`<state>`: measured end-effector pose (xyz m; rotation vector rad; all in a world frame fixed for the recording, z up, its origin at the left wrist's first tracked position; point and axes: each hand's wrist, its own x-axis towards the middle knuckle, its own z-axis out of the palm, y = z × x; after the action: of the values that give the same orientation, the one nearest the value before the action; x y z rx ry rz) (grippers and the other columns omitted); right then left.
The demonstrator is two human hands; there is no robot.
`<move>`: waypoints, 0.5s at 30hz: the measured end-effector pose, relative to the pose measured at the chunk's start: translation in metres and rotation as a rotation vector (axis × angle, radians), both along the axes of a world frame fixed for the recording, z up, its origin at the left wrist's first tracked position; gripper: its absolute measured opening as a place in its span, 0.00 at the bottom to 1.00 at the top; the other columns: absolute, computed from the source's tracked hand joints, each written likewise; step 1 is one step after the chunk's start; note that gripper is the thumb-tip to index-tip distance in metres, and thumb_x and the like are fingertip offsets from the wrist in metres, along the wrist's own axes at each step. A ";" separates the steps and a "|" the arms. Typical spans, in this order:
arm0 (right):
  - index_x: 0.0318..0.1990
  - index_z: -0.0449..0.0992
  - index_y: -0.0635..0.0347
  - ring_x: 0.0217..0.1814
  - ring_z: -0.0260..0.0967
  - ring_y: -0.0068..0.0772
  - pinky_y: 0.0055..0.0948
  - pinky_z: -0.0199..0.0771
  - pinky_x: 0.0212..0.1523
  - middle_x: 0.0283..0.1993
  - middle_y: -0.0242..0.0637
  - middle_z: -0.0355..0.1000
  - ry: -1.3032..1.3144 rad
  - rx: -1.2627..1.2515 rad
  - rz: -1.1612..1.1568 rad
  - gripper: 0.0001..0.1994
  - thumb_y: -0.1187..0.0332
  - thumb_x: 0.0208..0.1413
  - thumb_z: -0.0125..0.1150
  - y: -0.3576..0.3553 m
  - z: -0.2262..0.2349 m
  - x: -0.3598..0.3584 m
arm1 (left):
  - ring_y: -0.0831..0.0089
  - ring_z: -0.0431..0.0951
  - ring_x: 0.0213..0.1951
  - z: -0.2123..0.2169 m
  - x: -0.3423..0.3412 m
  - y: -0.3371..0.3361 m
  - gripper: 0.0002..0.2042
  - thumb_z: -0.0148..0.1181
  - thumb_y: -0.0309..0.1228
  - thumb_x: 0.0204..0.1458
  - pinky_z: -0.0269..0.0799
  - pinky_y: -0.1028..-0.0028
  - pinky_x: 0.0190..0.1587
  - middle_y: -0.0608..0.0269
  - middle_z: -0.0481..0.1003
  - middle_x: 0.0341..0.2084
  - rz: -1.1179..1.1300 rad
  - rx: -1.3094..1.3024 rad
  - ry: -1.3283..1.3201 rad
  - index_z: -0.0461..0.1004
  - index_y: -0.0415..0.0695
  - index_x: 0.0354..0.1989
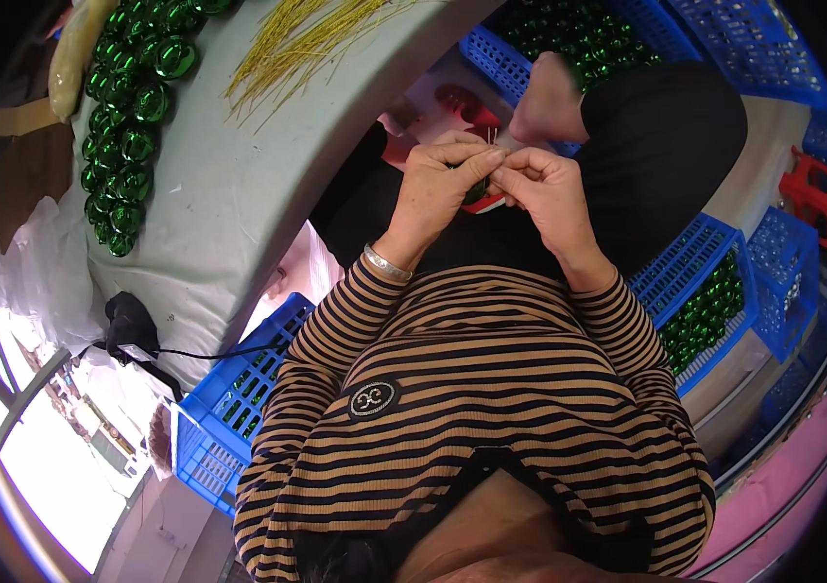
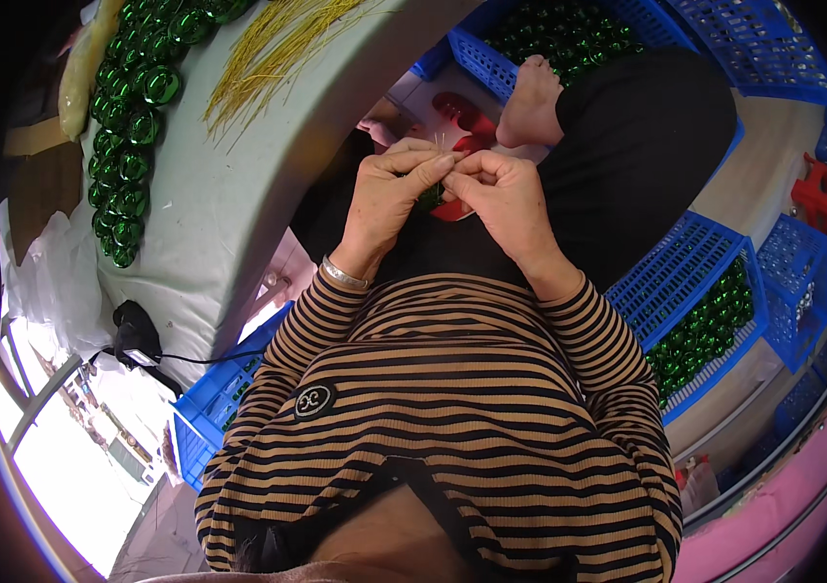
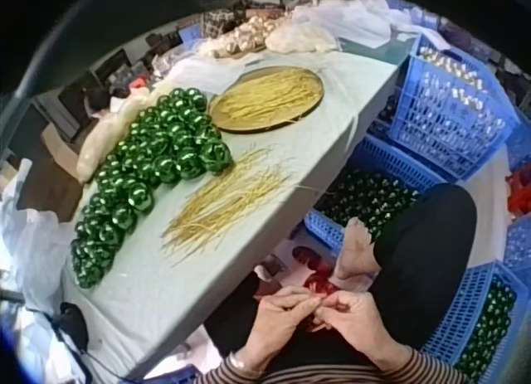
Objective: Attaching thin gold strings to green Christmas ball ornaments.
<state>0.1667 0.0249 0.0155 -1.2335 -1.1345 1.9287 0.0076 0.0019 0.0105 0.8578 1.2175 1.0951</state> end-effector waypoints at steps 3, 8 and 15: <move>0.37 0.76 0.65 0.25 0.67 0.14 0.11 0.64 0.27 0.29 0.32 0.75 -0.141 0.102 0.082 0.05 0.75 0.52 0.60 0.004 0.006 0.006 | 0.78 0.71 0.33 0.001 -0.004 0.003 0.08 0.62 0.27 0.49 0.66 0.80 0.40 0.63 0.74 0.28 -0.040 -0.031 -0.010 0.79 0.34 0.31; 0.39 0.75 0.66 0.32 0.71 0.25 0.21 0.71 0.34 0.31 0.34 0.75 -0.234 0.644 0.175 0.09 0.77 0.48 0.60 0.032 0.027 0.019 | 0.78 0.71 0.32 0.016 -0.020 0.008 0.08 0.63 0.28 0.47 0.66 0.79 0.38 0.63 0.75 0.26 -0.284 -0.249 -0.078 0.79 0.34 0.31; 0.34 0.75 0.65 0.31 0.67 0.39 0.31 0.70 0.36 0.29 0.38 0.72 -0.209 1.038 0.577 0.07 0.74 0.46 0.60 0.052 0.033 0.015 | 0.78 0.72 0.33 0.024 -0.021 0.010 0.09 0.62 0.30 0.49 0.67 0.79 0.40 0.63 0.76 0.28 -0.432 -0.203 -0.028 0.78 0.34 0.30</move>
<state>0.1816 0.0772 0.0487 -0.5379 -2.3619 1.1610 -0.0133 0.0118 0.0347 0.8922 1.0362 0.6229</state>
